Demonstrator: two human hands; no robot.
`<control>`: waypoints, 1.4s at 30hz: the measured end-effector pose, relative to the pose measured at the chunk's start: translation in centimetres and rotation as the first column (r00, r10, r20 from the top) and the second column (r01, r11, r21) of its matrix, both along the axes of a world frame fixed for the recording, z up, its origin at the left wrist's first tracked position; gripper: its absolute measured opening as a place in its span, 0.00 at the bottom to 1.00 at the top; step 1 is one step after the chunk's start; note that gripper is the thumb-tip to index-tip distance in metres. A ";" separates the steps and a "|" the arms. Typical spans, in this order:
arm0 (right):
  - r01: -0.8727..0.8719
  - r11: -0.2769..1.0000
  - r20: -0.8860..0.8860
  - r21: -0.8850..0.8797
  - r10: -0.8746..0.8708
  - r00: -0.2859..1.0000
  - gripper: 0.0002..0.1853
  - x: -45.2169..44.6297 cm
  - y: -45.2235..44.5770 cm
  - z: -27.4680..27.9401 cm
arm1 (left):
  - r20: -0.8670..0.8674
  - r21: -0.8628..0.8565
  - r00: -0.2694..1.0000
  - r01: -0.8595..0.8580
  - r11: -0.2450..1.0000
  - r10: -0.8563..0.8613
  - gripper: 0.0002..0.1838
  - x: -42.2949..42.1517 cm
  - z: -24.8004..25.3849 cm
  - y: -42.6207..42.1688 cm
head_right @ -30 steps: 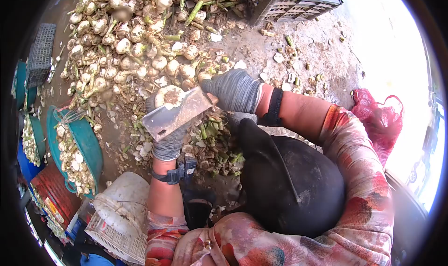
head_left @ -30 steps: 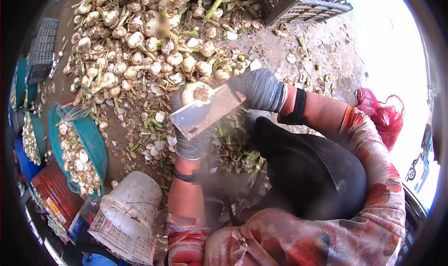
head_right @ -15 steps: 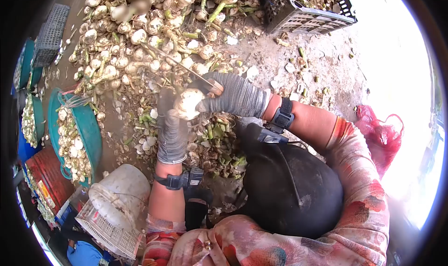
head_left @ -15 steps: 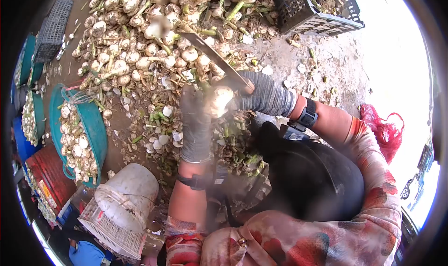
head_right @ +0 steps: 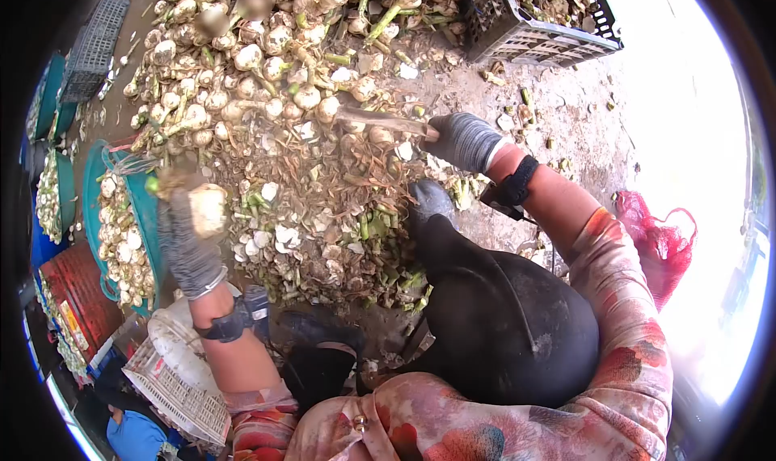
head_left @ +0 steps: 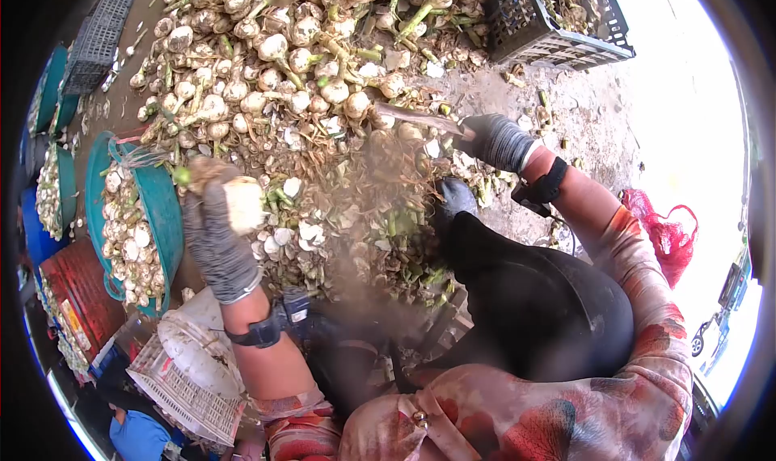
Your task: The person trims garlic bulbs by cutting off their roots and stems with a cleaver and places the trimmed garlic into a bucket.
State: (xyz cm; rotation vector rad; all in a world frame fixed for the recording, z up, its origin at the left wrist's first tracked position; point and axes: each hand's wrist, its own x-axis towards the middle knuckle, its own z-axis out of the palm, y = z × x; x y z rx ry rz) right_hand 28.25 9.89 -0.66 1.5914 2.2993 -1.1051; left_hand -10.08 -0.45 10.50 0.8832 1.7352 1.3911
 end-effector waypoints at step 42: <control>0.060 0.950 -0.423 -0.306 -0.192 0.886 0.21 -6.9 -0.6 6.7 | 0.261 0.072 0.883 0.386 0.920 -0.391 0.36 13.0 -6.1 0.3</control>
